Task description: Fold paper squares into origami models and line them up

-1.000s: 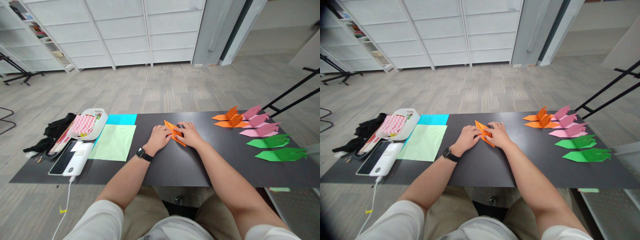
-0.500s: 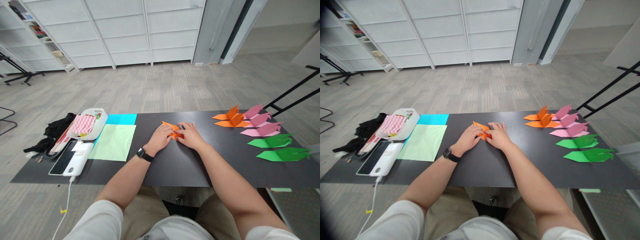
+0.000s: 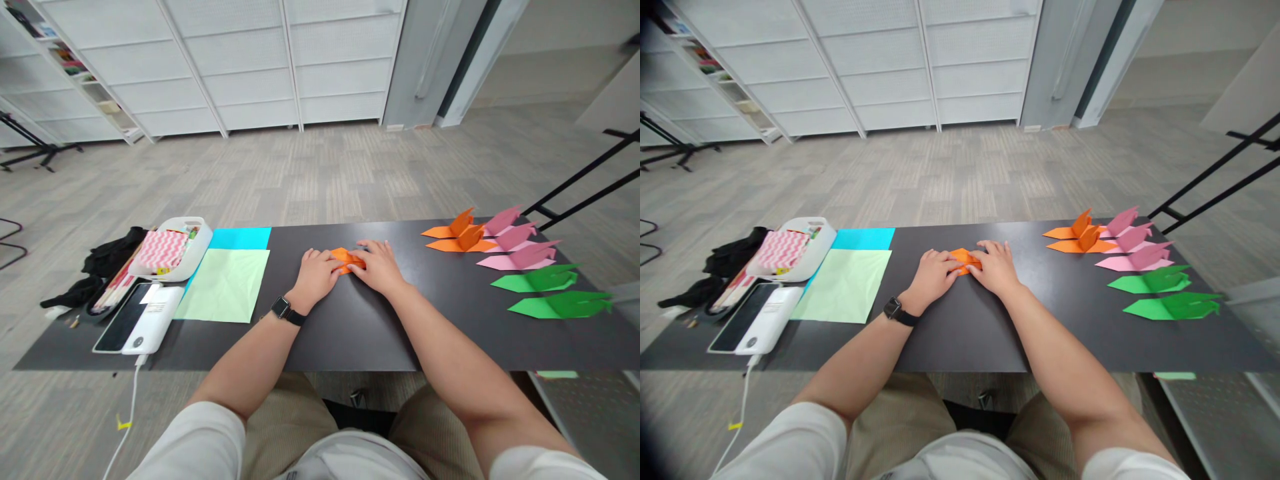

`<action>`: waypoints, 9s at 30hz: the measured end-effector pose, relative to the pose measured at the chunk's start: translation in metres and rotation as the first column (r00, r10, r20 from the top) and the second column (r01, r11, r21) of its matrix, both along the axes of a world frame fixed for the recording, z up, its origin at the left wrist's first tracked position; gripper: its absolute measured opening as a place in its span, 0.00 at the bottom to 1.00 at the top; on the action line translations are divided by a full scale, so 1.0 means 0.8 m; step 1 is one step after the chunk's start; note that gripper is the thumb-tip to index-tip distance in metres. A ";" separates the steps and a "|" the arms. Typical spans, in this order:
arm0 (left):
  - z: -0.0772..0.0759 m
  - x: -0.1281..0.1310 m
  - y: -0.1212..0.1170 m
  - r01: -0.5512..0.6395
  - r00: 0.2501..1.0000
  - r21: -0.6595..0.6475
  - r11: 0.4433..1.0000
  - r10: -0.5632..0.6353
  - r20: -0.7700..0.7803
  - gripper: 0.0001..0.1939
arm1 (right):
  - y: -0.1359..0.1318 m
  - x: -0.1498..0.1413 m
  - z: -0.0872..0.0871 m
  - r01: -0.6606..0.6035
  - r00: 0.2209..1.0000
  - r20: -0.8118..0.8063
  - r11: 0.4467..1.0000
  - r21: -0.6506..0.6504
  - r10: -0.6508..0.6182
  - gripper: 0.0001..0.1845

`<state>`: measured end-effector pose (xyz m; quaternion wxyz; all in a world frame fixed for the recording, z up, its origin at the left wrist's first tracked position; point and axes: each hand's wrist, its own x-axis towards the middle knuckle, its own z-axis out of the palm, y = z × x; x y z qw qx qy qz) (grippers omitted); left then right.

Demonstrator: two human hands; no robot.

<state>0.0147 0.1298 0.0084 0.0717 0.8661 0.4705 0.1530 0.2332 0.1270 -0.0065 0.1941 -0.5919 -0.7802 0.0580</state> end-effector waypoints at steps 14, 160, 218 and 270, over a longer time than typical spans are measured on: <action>0.007 0.003 -0.004 0.004 1.000 -0.032 0.999 -0.004 -0.004 0.10 | 0.003 0.012 -0.003 0.184 0.983 0.044 0.973 -0.137 -0.180 0.48; -0.001 -0.014 0.016 0.147 0.980 -0.087 0.985 -0.133 0.146 0.08 | 0.001 0.006 -0.004 -0.164 0.980 -0.120 0.986 -0.012 0.161 0.07; 0.022 -0.050 0.019 0.266 0.953 0.034 0.963 -0.268 0.138 0.25 | 0.008 0.016 -0.009 -0.004 0.997 -0.077 0.996 -0.094 -0.003 0.18; 0.004 -0.008 0.004 0.330 0.932 -0.096 0.939 -0.308 0.190 0.19 | -0.002 0.020 0.003 -0.097 0.995 0.013 0.988 -0.120 0.099 0.20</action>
